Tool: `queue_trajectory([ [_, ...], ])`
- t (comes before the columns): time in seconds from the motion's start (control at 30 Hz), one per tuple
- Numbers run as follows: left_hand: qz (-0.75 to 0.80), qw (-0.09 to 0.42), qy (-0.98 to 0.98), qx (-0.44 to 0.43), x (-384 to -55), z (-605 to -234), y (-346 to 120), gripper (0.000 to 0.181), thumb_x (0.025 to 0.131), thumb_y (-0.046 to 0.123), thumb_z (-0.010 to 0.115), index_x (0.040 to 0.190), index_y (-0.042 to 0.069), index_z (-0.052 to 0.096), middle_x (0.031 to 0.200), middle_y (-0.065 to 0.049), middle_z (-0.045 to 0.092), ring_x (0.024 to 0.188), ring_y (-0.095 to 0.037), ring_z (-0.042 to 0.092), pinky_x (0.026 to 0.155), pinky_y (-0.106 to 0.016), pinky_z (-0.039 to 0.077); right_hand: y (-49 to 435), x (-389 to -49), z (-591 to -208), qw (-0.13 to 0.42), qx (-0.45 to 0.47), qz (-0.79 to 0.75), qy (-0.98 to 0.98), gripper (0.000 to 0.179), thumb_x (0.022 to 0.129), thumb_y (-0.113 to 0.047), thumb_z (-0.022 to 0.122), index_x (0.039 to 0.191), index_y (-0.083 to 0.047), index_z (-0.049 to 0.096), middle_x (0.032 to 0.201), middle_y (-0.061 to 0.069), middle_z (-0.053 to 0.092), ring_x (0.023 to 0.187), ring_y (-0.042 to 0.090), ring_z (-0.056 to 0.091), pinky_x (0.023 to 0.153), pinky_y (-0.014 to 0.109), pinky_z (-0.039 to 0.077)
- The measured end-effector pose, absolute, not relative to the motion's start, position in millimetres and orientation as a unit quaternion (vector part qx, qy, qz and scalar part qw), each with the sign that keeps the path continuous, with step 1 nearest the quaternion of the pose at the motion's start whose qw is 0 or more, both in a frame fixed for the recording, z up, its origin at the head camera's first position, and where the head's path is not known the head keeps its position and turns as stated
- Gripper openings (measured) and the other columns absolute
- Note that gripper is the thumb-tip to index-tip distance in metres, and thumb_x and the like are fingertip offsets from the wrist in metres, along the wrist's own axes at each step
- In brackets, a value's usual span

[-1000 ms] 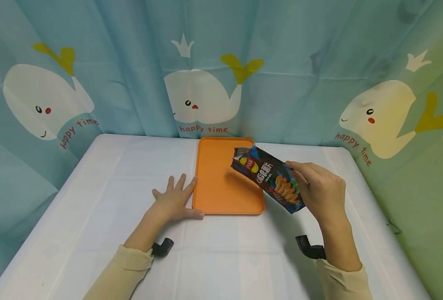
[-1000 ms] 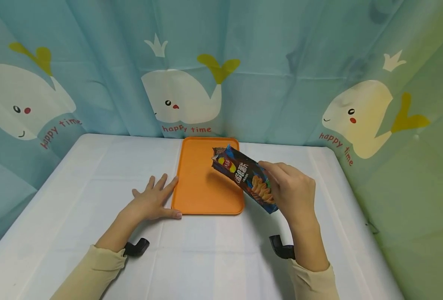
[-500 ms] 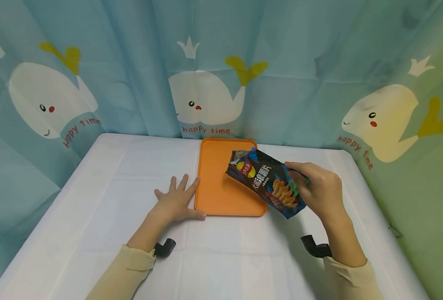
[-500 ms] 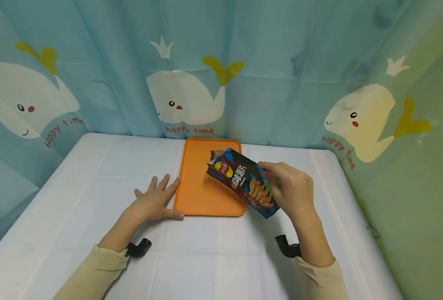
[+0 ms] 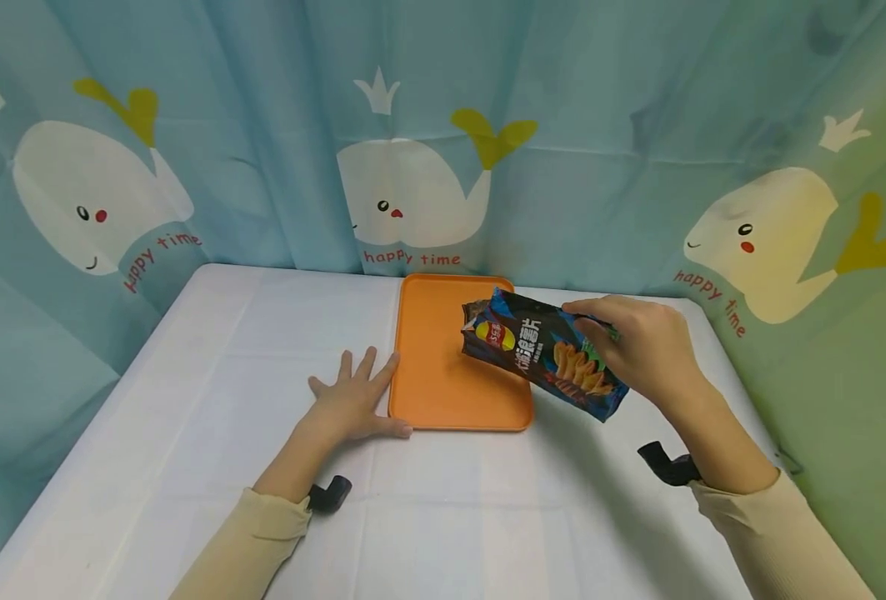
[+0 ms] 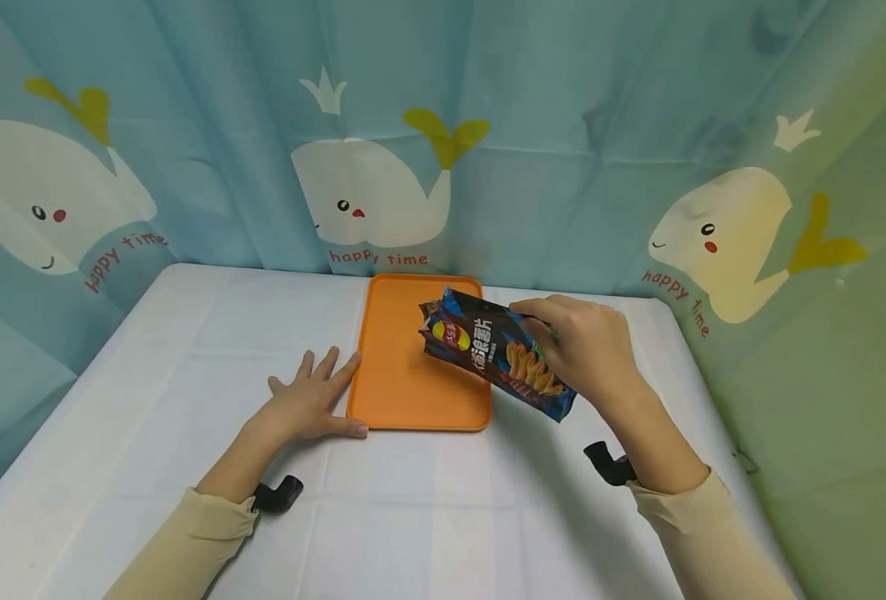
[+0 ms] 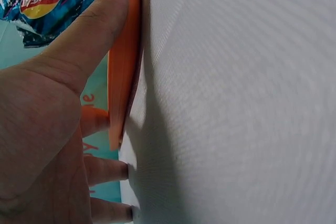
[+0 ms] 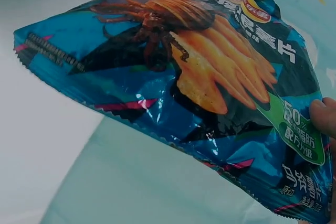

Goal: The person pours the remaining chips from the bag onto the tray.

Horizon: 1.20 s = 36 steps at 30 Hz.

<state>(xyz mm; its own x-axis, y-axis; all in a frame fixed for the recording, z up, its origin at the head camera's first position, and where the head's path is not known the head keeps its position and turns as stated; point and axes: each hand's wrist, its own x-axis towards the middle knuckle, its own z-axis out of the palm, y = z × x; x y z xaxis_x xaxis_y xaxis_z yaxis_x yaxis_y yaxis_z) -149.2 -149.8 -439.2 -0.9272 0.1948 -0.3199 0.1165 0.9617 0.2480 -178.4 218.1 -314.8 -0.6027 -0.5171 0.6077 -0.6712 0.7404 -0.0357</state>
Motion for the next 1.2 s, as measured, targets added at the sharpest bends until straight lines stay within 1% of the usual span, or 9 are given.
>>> queue_trajectory([
  [0.07,0.113,0.172,0.975,0.08,-149,-440,-149,0.122,0.068,0.079,0.07,0.162,0.026,0.013,0.167,-0.018,0.007,0.149,-0.054,0.002,0.095,-0.089,0.01,217,-181,-310,0.293,0.337,0.122,-0.886,0.029,0.081,-0.009,0.081,0.108,-0.02,0.078,0.098,0.004,0.078,0.046,0.011,0.049,0.04,0.026,0.029],
  [0.17,0.117,0.172,0.975,0.08,-148,-440,-150,0.122,0.068,0.078,0.071,0.162,0.026,0.013,0.167,-0.018,0.007,0.149,-0.054,0.001,0.095,-0.089,0.009,214,-184,-304,0.288,0.346,0.115,-0.886,0.03,0.081,-0.009,0.081,0.108,-0.022,0.078,0.097,0.003,0.078,0.043,0.009,0.041,0.039,0.025,0.025],
  [0.23,0.119,0.173,0.974,0.079,-148,-440,-150,0.122,0.068,0.078,0.071,0.162,0.026,0.013,0.167,-0.018,0.007,0.149,-0.054,0.001,0.095,-0.089,0.009,212,-185,-300,0.283,0.353,0.112,-0.885,0.03,0.082,-0.009,0.081,0.109,-0.022,0.078,0.095,0.002,0.078,0.042,0.008,0.036,0.039,0.026,0.023],
  [0.33,0.122,0.174,0.974,0.081,-148,-439,-150,0.122,0.068,0.078,0.071,0.162,0.026,0.013,0.167,-0.018,0.007,0.148,-0.054,0.001,0.094,-0.089,0.008,209,-188,-293,0.27,0.362,0.108,-0.886,0.029,0.083,-0.009,0.079,0.109,-0.023,0.078,0.094,0.002,0.078,0.042,0.006,0.033,0.04,0.026,0.023],
  [0.5,0.123,0.172,0.974,0.082,-148,-439,-151,0.122,0.068,0.078,0.071,0.162,0.026,0.013,0.167,-0.018,0.007,0.148,-0.054,0.001,0.094,-0.089,0.009,204,-191,-285,0.253,0.372,0.1,-0.887,0.027,0.084,-0.01,0.078,0.109,-0.022,0.078,0.093,0.002,0.078,0.043,0.007,0.04,0.04,0.025,0.026],
  [0.6,0.126,0.168,0.974,0.084,-148,-439,-152,0.122,0.068,0.078,0.071,0.162,0.026,0.013,0.167,-0.019,0.007,0.148,-0.055,0.001,0.094,-0.09,0.008,202,-191,-281,0.248,0.375,0.096,-0.888,0.026,0.084,-0.01,0.078,0.108,-0.021,0.079,0.093,0.002,0.078,0.043,0.008,0.042,0.04,0.025,0.027],
  [0.8,0.124,0.17,0.974,0.081,-147,-439,-151,0.122,0.068,0.078,0.072,0.162,0.026,0.014,0.167,-0.018,0.007,0.149,-0.054,0.001,0.094,-0.089,0.008,200,-190,-275,0.246,0.375,0.101,-0.888,0.027,0.085,-0.01,0.078,0.108,-0.023,0.079,0.092,0.0,0.078,0.043,0.006,0.042,0.04,0.025,0.028],
  [1.0,0.121,0.17,0.975,0.079,-147,-439,-149,0.121,0.068,0.078,0.072,0.162,0.026,0.015,0.167,-0.018,0.008,0.149,-0.054,0.002,0.095,-0.089,0.009,200,-190,-271,0.238,0.372,0.09,-0.892,0.026,0.086,-0.012,0.077,0.109,-0.024,0.078,0.093,0.001,0.078,0.043,0.006,0.041,0.04,0.026,0.026],
  [1.2,0.12,0.171,0.975,0.078,-147,-438,-149,0.122,0.068,0.078,0.072,0.162,0.026,0.014,0.167,-0.017,0.007,0.149,-0.053,0.001,0.095,-0.089,0.008,200,-188,-266,0.241,0.377,0.09,-0.89,0.028,0.085,-0.011,0.078,0.11,-0.024,0.078,0.088,-0.001,0.077,0.045,0.006,0.043,0.041,0.025,0.029],
])
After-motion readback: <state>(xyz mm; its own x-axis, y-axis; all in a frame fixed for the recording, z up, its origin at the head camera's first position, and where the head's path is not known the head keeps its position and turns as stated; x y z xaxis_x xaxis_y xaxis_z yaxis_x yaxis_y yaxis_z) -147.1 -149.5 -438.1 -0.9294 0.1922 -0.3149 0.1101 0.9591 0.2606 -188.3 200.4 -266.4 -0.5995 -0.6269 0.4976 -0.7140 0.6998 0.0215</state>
